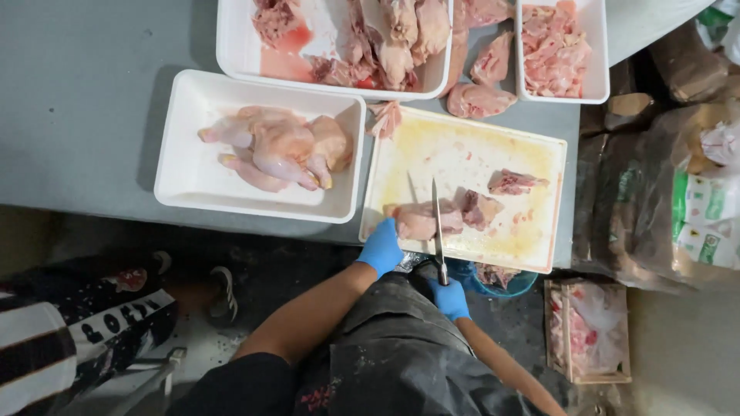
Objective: Cutting and portioning raw chicken on a cutting board and sorting the pieces into trays.
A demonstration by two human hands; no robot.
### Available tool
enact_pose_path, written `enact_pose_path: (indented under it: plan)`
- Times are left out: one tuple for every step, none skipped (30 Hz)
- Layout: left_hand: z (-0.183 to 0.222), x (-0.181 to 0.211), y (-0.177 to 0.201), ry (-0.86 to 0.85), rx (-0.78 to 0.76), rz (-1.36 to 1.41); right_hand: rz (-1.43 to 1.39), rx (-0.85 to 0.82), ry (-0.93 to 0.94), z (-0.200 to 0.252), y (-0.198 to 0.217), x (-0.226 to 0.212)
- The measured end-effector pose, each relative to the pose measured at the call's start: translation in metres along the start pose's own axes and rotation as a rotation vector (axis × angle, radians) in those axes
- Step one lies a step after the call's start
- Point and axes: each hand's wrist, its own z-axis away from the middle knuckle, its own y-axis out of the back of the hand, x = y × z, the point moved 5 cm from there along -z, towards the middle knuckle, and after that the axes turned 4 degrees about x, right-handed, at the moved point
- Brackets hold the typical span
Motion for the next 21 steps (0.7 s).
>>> enact_pose_path:
  plan:
    - [-0.002,-0.004,-0.006,-0.013,-0.033,-0.013,0.058,-0.004,-0.043,-0.006,-0.008,0.012]
    - [-0.005,-0.007,-0.013,-0.026,-0.066,-0.025,0.116,-0.007,-0.086,-0.013,-0.014,0.025]
    - [-0.008,-0.003,-0.013,-0.031,-0.087,-0.032,0.106,0.002,-0.103,-0.027,-0.007,0.031]
    - [-0.012,0.0,-0.012,-0.013,-0.08,-0.045,0.093,-0.019,-0.111,-0.041,-0.002,0.038]
    - [-0.025,0.0,-0.003,-0.001,-0.059,-0.066,0.072,-0.043,-0.103,-0.063,-0.003,0.038]
    - [-0.031,0.013,0.007,-0.012,-0.065,-0.08,0.055,-0.036,-0.106,-0.051,0.0,0.022]
    - [-0.033,0.029,0.012,-0.039,-0.069,-0.195,-0.101,-0.171,-0.218,-0.034,0.002,0.011]
    - [-0.036,0.044,0.018,-0.067,-0.072,-0.31,-0.26,-0.306,-0.326,-0.016,0.003,-0.001]
    - [-0.042,0.039,0.003,-0.067,-0.082,-0.306,-0.258,-0.301,-0.335,-0.02,0.015,0.013]
    - [-0.048,0.034,-0.009,-0.069,-0.06,-0.366,-0.369,-0.495,-0.447,-0.017,0.017,0.028]
    - [-0.068,0.033,-0.01,-0.082,-0.017,-0.435,-0.485,-0.696,-0.532,-0.025,0.016,0.029]
    - [-0.063,0.052,0.01,-0.091,-0.008,-0.439,-0.488,-0.695,-0.518,-0.027,0.013,0.021]
    - [-0.053,0.071,0.024,-0.098,0.0,-0.478,-0.439,-0.622,-0.479,-0.027,0.016,0.02]
    - [-0.043,0.089,0.038,-0.104,0.008,-0.518,-0.391,-0.55,-0.44,-0.027,0.018,0.018]
    - [-0.042,0.093,0.037,-0.109,0.007,-0.517,-0.393,-0.545,-0.439,-0.015,0.018,0.007]
    - [-0.04,0.103,0.038,-0.234,0.068,-0.582,-0.21,-0.406,-0.336,-0.008,0.024,-0.005]
    - [-0.039,0.11,0.044,-0.352,0.139,-0.65,-0.027,-0.276,-0.223,-0.003,0.026,-0.022]
    - [-0.051,0.106,0.04,-0.35,0.147,-0.654,-0.026,-0.28,-0.215,-0.013,0.026,-0.006]
    - [-0.059,0.101,0.031,-0.369,0.111,-0.663,0.08,-0.179,-0.168,-0.02,0.031,0.013]
    - [-0.066,0.096,0.022,-0.389,0.075,-0.672,0.184,-0.077,-0.119,-0.027,0.037,0.031]
    - [-0.065,0.098,0.033,-0.386,0.077,-0.672,0.185,-0.08,-0.118,-0.015,0.044,0.011]
